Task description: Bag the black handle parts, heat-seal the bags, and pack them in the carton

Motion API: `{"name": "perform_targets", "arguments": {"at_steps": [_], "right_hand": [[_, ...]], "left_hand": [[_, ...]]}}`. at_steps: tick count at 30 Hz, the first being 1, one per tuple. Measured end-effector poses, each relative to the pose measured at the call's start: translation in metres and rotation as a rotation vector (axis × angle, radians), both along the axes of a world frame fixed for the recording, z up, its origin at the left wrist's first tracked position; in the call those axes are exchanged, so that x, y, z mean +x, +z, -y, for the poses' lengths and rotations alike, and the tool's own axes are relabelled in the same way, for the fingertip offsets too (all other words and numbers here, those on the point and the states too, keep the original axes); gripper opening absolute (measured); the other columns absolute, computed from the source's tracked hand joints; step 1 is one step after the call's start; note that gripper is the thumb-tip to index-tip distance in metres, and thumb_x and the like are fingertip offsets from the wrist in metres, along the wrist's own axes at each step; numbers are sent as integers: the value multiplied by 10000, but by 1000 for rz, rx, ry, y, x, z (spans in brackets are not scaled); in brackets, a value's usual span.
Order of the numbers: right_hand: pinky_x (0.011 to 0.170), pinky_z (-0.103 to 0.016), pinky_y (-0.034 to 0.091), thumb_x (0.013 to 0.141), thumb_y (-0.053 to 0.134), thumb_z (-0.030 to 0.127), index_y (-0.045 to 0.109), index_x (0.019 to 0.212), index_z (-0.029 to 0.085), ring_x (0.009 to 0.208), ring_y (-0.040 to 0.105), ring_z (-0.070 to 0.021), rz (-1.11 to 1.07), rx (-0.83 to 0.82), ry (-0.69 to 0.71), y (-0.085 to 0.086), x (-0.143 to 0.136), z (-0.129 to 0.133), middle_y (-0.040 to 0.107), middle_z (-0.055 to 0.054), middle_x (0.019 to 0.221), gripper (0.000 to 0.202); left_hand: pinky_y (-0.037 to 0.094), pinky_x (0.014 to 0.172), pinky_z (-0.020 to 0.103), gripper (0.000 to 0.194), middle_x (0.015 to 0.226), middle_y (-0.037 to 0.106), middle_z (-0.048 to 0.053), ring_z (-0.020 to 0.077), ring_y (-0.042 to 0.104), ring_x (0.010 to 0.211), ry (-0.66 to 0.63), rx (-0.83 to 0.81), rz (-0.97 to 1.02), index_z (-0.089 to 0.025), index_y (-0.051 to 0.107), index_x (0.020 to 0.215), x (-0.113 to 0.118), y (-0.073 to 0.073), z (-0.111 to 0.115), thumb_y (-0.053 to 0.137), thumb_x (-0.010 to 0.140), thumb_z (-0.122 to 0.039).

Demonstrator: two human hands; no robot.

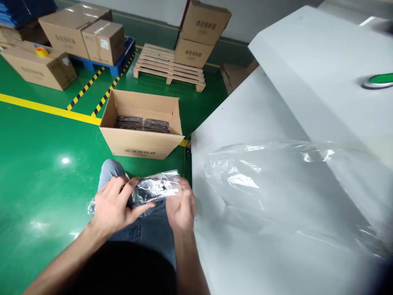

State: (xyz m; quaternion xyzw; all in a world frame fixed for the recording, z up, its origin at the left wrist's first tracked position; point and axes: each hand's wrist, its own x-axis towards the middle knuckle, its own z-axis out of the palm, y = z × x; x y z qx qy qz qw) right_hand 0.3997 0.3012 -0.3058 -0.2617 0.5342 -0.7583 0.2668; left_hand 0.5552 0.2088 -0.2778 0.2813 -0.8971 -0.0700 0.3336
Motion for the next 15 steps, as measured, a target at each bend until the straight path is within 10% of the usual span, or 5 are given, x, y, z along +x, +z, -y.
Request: {"name": "perform_targets", "arguments": {"at_steps": [3,9,15], "right_hand": [[953,-473,625,871,660,737,688,1275,216,1114,744,-306,-59,58,66,-2,18,1,765,-150,1208,660],[895,-436,630,952,544,708,757,1165,187,989,769,-277,144,194,-57,2,20,4,806,-136,1080,602],[886,-427,616,926,597,700,763,1170,187,1000,762,-279,202,166,-126,8,11,7,805,-129,1081,592]], "left_hand": [[548,674,400,580,886,675,93,276,671,774,14,13,17,-178,646,1227,-4,-1,-5,673,907,-661],[601,938,345,417,1157,740,95,222,722,1053,-410,514,-92,-213,622,1300,7,7,1,730,952,-415],[618,822,234,127,955,810,27,148,775,841,-319,388,-176,-205,723,1067,12,1,3,744,942,-218]]}}
